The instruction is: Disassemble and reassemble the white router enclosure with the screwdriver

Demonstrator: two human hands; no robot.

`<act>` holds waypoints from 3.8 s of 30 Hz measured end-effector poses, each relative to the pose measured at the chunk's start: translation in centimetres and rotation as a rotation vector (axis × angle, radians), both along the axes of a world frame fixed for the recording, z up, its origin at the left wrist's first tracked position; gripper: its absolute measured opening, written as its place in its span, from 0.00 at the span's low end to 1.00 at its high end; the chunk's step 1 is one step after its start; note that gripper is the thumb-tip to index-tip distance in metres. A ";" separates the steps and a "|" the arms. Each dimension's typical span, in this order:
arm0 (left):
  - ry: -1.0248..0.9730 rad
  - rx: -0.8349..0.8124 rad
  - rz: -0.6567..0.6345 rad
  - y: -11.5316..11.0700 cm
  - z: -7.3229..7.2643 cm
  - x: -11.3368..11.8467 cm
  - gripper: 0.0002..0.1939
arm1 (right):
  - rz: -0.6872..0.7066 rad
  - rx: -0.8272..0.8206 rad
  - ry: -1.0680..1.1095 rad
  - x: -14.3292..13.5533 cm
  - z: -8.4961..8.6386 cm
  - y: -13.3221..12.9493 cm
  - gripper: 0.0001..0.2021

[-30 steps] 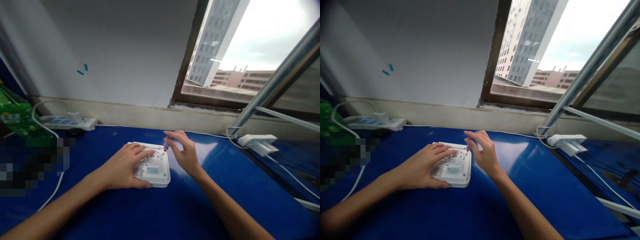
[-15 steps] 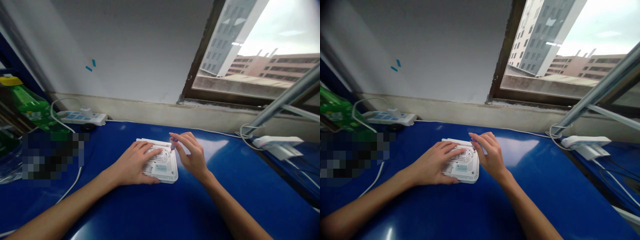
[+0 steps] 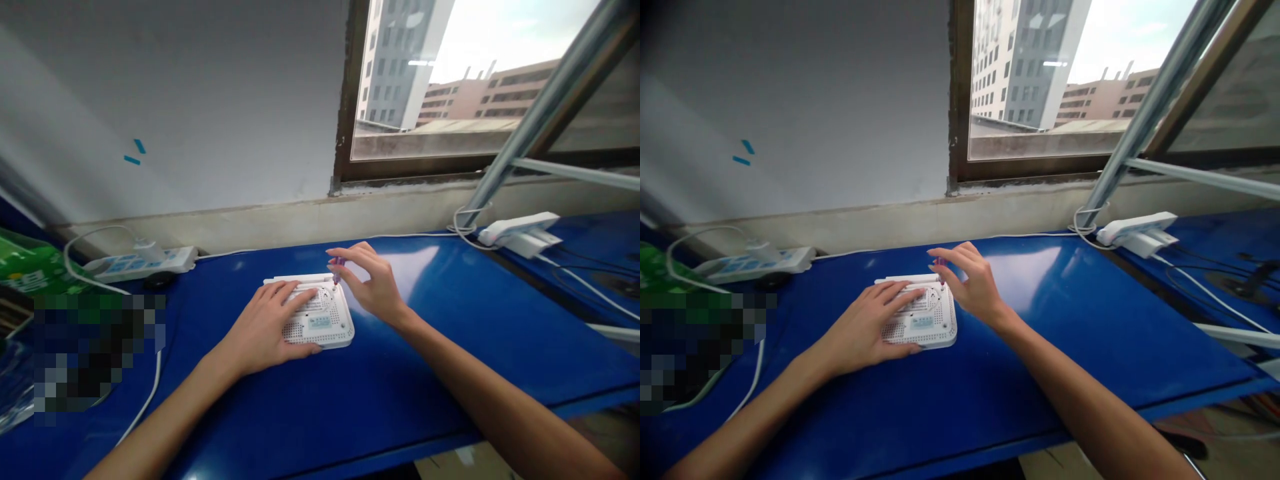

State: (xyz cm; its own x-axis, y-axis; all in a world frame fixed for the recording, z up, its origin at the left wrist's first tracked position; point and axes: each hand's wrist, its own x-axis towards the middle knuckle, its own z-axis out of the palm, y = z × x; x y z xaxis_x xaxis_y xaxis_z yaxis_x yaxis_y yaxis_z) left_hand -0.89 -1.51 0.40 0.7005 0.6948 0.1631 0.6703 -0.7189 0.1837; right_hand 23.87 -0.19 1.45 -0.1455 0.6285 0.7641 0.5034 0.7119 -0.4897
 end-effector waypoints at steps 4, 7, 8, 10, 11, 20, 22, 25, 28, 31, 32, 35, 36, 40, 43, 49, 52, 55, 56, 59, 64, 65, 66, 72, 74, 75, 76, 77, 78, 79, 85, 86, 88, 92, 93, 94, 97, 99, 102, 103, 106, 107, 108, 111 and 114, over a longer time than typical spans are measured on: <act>-0.033 -0.010 -0.007 0.0 -0.1 -0.1 0.48 | -0.048 -0.016 -0.033 0.0 -0.1 -0.1 0.13; -0.065 -0.024 -0.010 0.0 -0.2 -0.2 0.48 | 0.053 -0.060 -0.042 -0.1 -0.2 0.0 0.21; -0.072 -0.029 -0.010 0.0 -0.2 -0.2 0.49 | 0.087 -0.076 -0.038 -0.2 -0.3 0.0 0.22; -0.086 -0.037 -0.009 0.0 -0.3 -0.2 0.49 | 0.111 -0.093 -0.032 -0.4 -0.3 0.1 0.20; -0.093 -0.039 -0.007 0.0 -0.4 -0.3 0.49 | 0.097 -0.090 -0.032 -0.5 -0.3 0.1 0.18; -0.069 0.003 -0.001 -0.3 -0.4 -0.3 0.49 | 0.003 -0.064 -0.066 -0.4 -0.6 0.4 0.15; -0.059 0.015 -0.001 -0.3 -0.5 -0.3 0.48 | 0.056 -0.112 -0.036 -0.1 -0.7 0.4 0.17; -0.054 0.017 -0.003 -0.3 -0.5 -0.3 0.48 | 0.038 -0.124 0.035 0.2 -0.8 0.4 0.15; -0.050 0.015 -0.001 -0.2 -0.5 -0.3 0.48 | -0.046 -0.048 0.033 0.2 -0.7 0.4 0.10; -0.035 0.017 0.004 -0.2 -0.6 -0.3 0.50 | -0.046 0.017 -0.019 -0.1 -0.5 0.2 0.10; -0.034 0.020 0.006 -0.1 -0.6 -0.2 0.51 | -0.025 0.028 -0.035 -0.2 -0.5 0.1 0.11; -0.029 0.033 0.006 -0.1 -0.7 -0.1 0.53 | 0.070 0.019 -0.044 -0.4 -0.6 -0.1 0.19; -0.022 0.038 0.006 -0.1 -0.6 -0.1 0.53 | 0.087 0.009 -0.026 -0.4 -0.6 -0.2 0.20; 0.012 0.056 0.013 -0.3 -0.6 0.0 0.53 | 0.020 0.024 0.046 -0.3 -0.3 -0.2 0.13; 0.028 0.058 0.025 -0.4 -0.5 0.0 0.52 | -0.024 0.042 0.020 -0.2 -0.2 -0.1 0.10; 0.036 0.037 0.021 -0.3 -0.2 0.1 0.52 | 0.143 -0.035 -0.019 -0.1 -0.4 0.0 0.21; 0.032 0.032 0.029 -0.3 -0.2 0.2 0.52 | 0.122 -0.032 0.000 -0.3 -0.3 -0.1 0.17; 0.024 0.040 0.023 -0.2 -0.4 0.1 0.52 | 0.027 -0.012 -0.007 -0.4 -0.4 0.0 0.11; 0.018 0.045 0.021 -0.1 -0.5 0.0 0.52 | 0.015 -0.013 -0.011 -0.4 -0.5 0.1 0.11; 0.011 0.055 0.016 0.0 -0.8 -0.1 0.52 | 0.084 -0.053 -0.004 0.0 -0.9 0.5 0.17; 0.031 0.045 0.027 0.0 -0.6 0.0 0.52 | 0.155 -0.130 0.052 0.7 -0.7 0.6 0.17; 0.034 0.042 0.028 0.0 -0.6 0.1 0.52 | 0.124 -0.117 0.059 0.7 -0.5 0.6 0.15; 0.036 0.039 0.029 0.0 -0.5 0.1 0.52 | 0.090 -0.096 0.061 0.7 -0.3 0.5 0.12; 0.041 0.045 0.031 0.1 -0.9 0.0 0.51 | 0.076 -0.047 -0.028 -0.1 -0.5 0.3 0.15; 0.035 0.055 0.027 0.2 -1.1 -0.1 0.50 | 0.142 -0.093 -0.039 -0.2 -0.9 0.3 0.20; 0.030 0.059 0.025 0.2 -1.2 -0.1 0.50 | 0.168 -0.110 -0.031 -0.2 -1.1 0.4 0.21; 0.025 0.060 0.023 0.2 -1.2 -0.1 0.50 | 0.183 -0.119 -0.019 -0.2 -1.1 0.4 0.21; 0.019 0.059 0.021 0.2 -1.2 -0.1 0.50 | 0.182 -0.116 -0.007 -0.2 -1.1 0.4 0.20; 0.011 0.054 0.021 0.2 -1.2 -0.1 0.51 | 0.164 -0.103 0.002 -0.2 -1.0 0.4 0.18; 0.003 0.044 0.023 0.2 -1.1 -0.1 0.51 | 0.136 -0.087 0.006 -0.2 -0.8 0.3 0.16; -0.085 -0.009 0.068 0.4 -0.9 -0.2 0.62 | 0.023 -0.047 -0.053 0.2 -0.5 0.4 0.16; -0.101 -0.014 0.068 0.5 -0.9 -0.3 0.63 | 0.045 -0.061 -0.059 0.4 -0.6 0.4 0.18; -0.121 -0.028 0.073 0.6 -0.8 -0.5 0.61 | 0.110 -0.099 -0.061 0.7 -0.8 0.5 0.21; -0.131 -0.048 0.083 0.7 -0.5 -0.8 0.49 | 0.107 -0.095 -0.030 0.8 -0.6 0.4 0.16; -0.130 -0.047 0.081 0.7 -0.4 -0.8 0.45 | 0.081 -0.079 -0.022 0.8 -0.4 0.4 0.13; -0.129 -0.042 0.079 0.8 -0.4 -0.8 0.41 | 0.056 -0.063 -0.018 0.7 -0.3 0.3 0.12; -0.124 -0.024 0.073 0.8 -0.4 -0.7 0.31 | 0.030 -0.034 -0.024 0.4 -0.1 0.2 0.12; -0.117 -0.011 0.070 0.9 -0.6 -0.6 0.28 | 0.067 -0.038 -0.028 0.3 -0.1 0.1 0.16; -0.115 0.006 0.070 1.0 -0.9 -0.7 0.27 | 0.149 -0.079 -0.028 0.3 -0.1 0.0 0.21; -0.116 0.008 0.069 1.0 -1.0 -0.7 0.28 | 0.155 -0.086 -0.024 0.3 -0.1 0.0 0.21; -0.114 0.010 0.070 1.0 -1.0 -0.9 0.29 | 0.108 -0.058 0.003 0.2 0.2 0.1 0.15; -0.112 0.009 0.071 0.9 -1.0 -0.9 0.29 | 0.085 -0.046 0.005 0.1 0.3 0.1 0.13; -0.110 0.008 0.072 0.9 -1.0 -0.9 0.29 | 0.059 -0.037 0.003 0.1 0.3 0.1 0.12; -0.113 0.009 0.073 0.9 -1.0 -0.8 0.30 | 0.003 -0.027 -0.043 0.1 0.4 0.2 0.12; -0.117 0.010 0.079 1.0 -1.0 -0.7 0.30 | 0.084 -0.091 -0.075 0.4 0.1 0.3 0.19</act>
